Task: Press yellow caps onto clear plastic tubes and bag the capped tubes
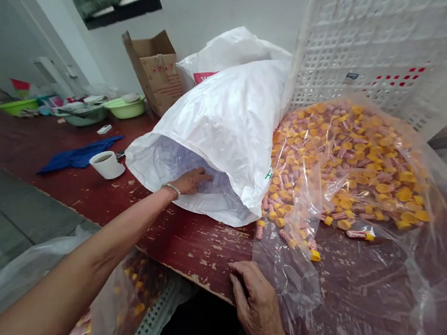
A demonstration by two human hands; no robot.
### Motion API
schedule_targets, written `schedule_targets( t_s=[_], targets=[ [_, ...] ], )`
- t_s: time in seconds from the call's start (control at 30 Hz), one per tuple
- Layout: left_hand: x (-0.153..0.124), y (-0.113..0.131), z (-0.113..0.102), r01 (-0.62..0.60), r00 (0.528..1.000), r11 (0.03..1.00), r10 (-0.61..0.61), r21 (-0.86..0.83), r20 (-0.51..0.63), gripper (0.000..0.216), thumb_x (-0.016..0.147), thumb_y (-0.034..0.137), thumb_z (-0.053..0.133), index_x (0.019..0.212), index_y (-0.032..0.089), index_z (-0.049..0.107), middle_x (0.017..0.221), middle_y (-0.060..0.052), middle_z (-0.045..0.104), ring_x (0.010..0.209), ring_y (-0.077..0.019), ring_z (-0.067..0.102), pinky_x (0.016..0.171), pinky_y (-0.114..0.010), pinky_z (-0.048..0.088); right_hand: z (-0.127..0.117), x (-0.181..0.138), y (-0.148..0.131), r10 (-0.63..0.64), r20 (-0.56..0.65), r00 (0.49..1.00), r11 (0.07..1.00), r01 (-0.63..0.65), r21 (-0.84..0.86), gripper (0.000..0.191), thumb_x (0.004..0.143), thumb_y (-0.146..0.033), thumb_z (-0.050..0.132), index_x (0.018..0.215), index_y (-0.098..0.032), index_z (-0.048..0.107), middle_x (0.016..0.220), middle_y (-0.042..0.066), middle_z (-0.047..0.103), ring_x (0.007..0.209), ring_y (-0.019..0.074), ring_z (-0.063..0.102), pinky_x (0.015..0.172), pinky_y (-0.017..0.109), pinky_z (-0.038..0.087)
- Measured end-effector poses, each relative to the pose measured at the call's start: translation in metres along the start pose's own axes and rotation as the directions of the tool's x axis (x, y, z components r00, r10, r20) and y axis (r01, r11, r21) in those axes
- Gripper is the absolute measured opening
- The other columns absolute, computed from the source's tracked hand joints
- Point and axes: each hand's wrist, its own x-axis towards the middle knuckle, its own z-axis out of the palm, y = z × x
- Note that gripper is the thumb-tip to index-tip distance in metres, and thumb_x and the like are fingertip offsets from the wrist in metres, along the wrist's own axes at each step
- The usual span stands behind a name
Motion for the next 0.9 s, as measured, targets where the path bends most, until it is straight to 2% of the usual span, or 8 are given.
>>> schedule_targets(
  t_s=[0.13,0.3,0.43,0.53,0.7,0.8,0.83,0.9],
  targets=[
    [-0.002,0.004,0.000,0.012,0.998,1.000,-0.012,0.001,0.063,0.051,0.065,0.007,0.053,0.115,0.018,0.056,0.109,-0.011,0.055,0.079,-0.0191,0.052,0.063,-0.028,0.034,0.001,-0.001,-0.001,-0.010,0.007,1.000,1.000,0.010,0.017,0.016,0.088,-0.014,0.049,0.100,-0.020,0.058,0.090,0.004,0.064,0.084,0.0139,0.063,0.075,0.023,0.051],
    [-0.025,0.020,0.001,0.019,0.998,0.999,-0.017,-0.033,0.066,0.036,0.067,0.017,0.057,0.102,0.013,0.059,0.097,-0.013,0.058,0.084,-0.0238,0.054,0.069,-0.031,0.039,0.000,-0.002,-0.003,-0.004,0.012,1.000,1.000,0.004,0.022,0.017,0.088,-0.014,0.048,0.100,-0.020,0.058,0.091,0.005,0.065,0.085,0.0146,0.062,0.075,0.025,0.051],
    [-0.051,0.046,0.005,0.014,1.000,0.995,-0.015,-0.096,-0.004,0.028,0.068,0.020,0.057,0.095,0.012,0.059,0.097,-0.013,0.059,0.092,-0.0252,0.053,0.081,-0.034,0.041,0.001,-0.001,-0.003,0.016,0.010,1.000,1.000,-0.016,0.016,0.016,0.087,-0.015,0.048,0.098,-0.020,0.059,0.090,0.005,0.065,0.085,0.0151,0.063,0.076,0.026,0.051],
    [-0.065,0.072,0.006,0.014,0.996,0.985,-0.028,-0.171,-0.081,0.027,0.069,0.021,0.056,0.095,0.014,0.057,0.096,-0.011,0.060,0.094,-0.0244,0.054,0.087,-0.035,0.040,0.002,0.001,-0.004,0.079,-0.049,0.996,0.997,-0.078,0.013,0.018,0.087,-0.018,0.050,0.103,-0.019,0.058,0.094,0.006,0.065,0.083,0.0158,0.063,0.076,0.028,0.052],
    [-0.082,0.117,0.001,-0.003,0.980,0.932,-0.070,-0.363,-0.187,0.032,0.078,0.023,0.052,0.108,0.015,0.052,0.103,-0.008,0.060,0.095,-0.0194,0.056,0.087,-0.030,0.043,0.002,0.011,-0.018,0.183,-0.126,0.975,0.983,-0.178,0.056,0.046,0.086,-0.024,0.051,0.131,-0.017,0.040,0.114,0.013,0.058,0.066,0.0124,0.059,0.064,0.029,0.054],
    [-0.088,0.135,-0.001,-0.050,0.975,0.812,-0.087,-0.581,-0.205,0.034,0.078,0.026,0.056,0.110,0.016,0.052,0.107,-0.008,0.060,0.098,-0.0197,0.056,0.088,-0.030,0.044,0.001,0.027,-0.029,0.069,-0.164,0.984,0.997,-0.074,-0.026,0.055,0.087,-0.030,0.052,0.137,-0.020,0.032,0.133,0.016,0.044,0.103,0.0218,0.058,0.089,0.043,0.050],
    [-0.089,0.138,0.000,-0.067,0.976,0.773,-0.080,-0.631,-0.201,0.033,0.078,0.027,0.057,0.109,0.016,0.053,0.106,-0.007,0.060,0.098,-0.0201,0.056,0.088,-0.031,0.044,0.001,0.034,-0.031,0.016,-0.162,0.987,0.997,-0.029,-0.077,0.056,0.087,-0.032,0.054,0.138,-0.021,0.033,0.139,0.016,0.038,0.118,0.0258,0.049,0.097,0.048,0.043],
    [-0.090,0.142,0.006,-0.101,0.979,0.737,-0.047,-0.669,-0.199,0.030,0.080,0.029,0.056,0.107,0.017,0.055,0.105,-0.007,0.060,0.099,-0.0208,0.055,0.090,-0.033,0.043,0.002,0.049,-0.032,-0.049,-0.114,0.992,0.985,0.029,-0.170,0.056,0.085,-0.036,0.057,0.135,-0.022,0.038,0.144,0.015,0.031,0.131,0.0306,0.034,0.105,0.055,0.033]
  ],
)
